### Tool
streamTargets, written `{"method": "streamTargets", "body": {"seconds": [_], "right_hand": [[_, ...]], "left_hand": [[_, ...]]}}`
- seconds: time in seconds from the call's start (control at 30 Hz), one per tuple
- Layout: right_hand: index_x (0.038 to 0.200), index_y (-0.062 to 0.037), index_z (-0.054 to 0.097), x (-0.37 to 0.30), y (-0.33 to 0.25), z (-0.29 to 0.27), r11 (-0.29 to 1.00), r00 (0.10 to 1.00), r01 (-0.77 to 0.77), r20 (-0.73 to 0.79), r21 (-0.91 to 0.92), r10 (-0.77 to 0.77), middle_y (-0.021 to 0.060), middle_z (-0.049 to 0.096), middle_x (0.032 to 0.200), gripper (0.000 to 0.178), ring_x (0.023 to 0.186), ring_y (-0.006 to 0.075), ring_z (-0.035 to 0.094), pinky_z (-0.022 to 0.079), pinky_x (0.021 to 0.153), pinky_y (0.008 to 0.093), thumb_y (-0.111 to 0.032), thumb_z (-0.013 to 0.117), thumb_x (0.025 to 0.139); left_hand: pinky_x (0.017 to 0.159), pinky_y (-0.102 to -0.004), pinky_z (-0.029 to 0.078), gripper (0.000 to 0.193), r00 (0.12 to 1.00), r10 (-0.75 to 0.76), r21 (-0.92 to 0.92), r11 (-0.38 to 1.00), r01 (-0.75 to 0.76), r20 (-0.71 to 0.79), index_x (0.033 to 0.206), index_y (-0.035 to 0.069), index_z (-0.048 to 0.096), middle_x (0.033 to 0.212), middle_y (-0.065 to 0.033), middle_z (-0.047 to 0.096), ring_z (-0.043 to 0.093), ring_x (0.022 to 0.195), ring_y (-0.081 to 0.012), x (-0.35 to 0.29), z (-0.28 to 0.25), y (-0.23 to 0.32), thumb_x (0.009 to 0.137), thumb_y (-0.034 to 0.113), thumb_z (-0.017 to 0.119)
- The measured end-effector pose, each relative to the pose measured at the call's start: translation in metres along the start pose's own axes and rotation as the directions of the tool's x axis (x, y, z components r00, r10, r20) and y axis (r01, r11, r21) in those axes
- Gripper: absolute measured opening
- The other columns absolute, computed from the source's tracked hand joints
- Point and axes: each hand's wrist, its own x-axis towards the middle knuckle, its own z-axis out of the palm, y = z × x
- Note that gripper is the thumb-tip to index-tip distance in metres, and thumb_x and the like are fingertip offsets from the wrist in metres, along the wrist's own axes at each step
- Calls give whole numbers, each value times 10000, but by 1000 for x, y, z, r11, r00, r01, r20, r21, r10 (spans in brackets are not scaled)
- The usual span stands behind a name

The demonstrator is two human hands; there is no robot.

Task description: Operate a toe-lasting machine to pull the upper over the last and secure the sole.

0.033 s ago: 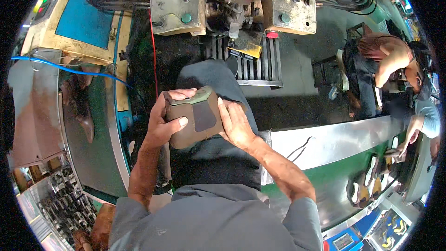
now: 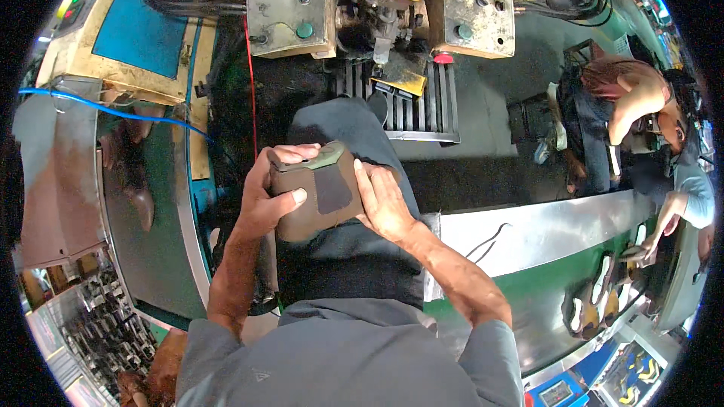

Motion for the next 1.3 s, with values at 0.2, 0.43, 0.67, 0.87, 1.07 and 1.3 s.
{"method": "streamTargets", "body": {"seconds": [0.2, 0.43, 0.67, 0.87, 1.07, 1.3], "right_hand": [[1695, 74, 171, 25, -9, -18, 999, 998, 33, 54, 4, -34, 291, 543, 1378, 1309, 1212, 498, 568, 489, 1047, 554, -49, 958, 656], [1723, 1, 201, 55, -57, -44, 784, 895, -405, 377, 471, 237, 299, 424, 1676, 1150, 1544, 391, 471, 408, 1256, 443, -326, 914, 882], [1721, -7, 264, 31, -84, 30, 455, 830, -548, 390, 702, 398, 182, 528, 1621, 1038, 1458, 228, 525, 451, 1209, 373, -218, 902, 931], [1715, 6, 276, 37, -74, 47, 283, 767, -608, 458, 742, 449, 190, 533, 1612, 1003, 1445, 233, 540, 462, 1199, 366, -214, 884, 948], [1681, 82, 295, 39, -70, 55, 389, 762, -634, 453, 668, 463, 215, 550, 1584, 958, 1417, 250, 570, 480, 1175, 368, -250, 853, 977], [1662, 34, 379, 44, -71, 56, 462, 783, -612, 409, 642, 468, 220, 566, 1566, 884, 1439, 289, 555, 437, 1203, 393, -299, 838, 984]], "left_hand": [[1206, -446, 442, 441, 988, -139, 79, 986, 145, -73, 1257, 9, 612, 1371, -162, 689, 614, 1375, -289, 11, -4, 17, 833, 24, 732], [955, -406, 598, 447, 871, -426, -630, 753, 192, -244, 1187, 11, 767, 1123, -133, 788, 754, 1037, -251, 35, -37, 6, 1047, 422, 660], [805, -359, 610, 297, 781, -545, -585, 754, 298, -305, 977, 58, 786, 902, -88, 787, 762, 826, -214, 8, -75, -57, 1021, 343, 714], [935, -391, 597, 436, 862, -470, -705, 677, 214, -189, 1294, 40, 736, 1112, -115, 797, 758, 997, -245, -2, -83, -85, 1095, 411, 624], [1084, -334, 508, 671, 928, -150, -448, 894, -20, -341, 1609, 64, 509, 1346, -70, 667, 639, 1213, -176, -28, -75, -83, 1017, 280, 737], [982, -292, 514, 470, 881, -268, -302, 941, 152, -389, 1395, 34, 670, 1179, -42, 711, 664, 1089, -144, -18, -75, -69, 945, 142, 751]]}}
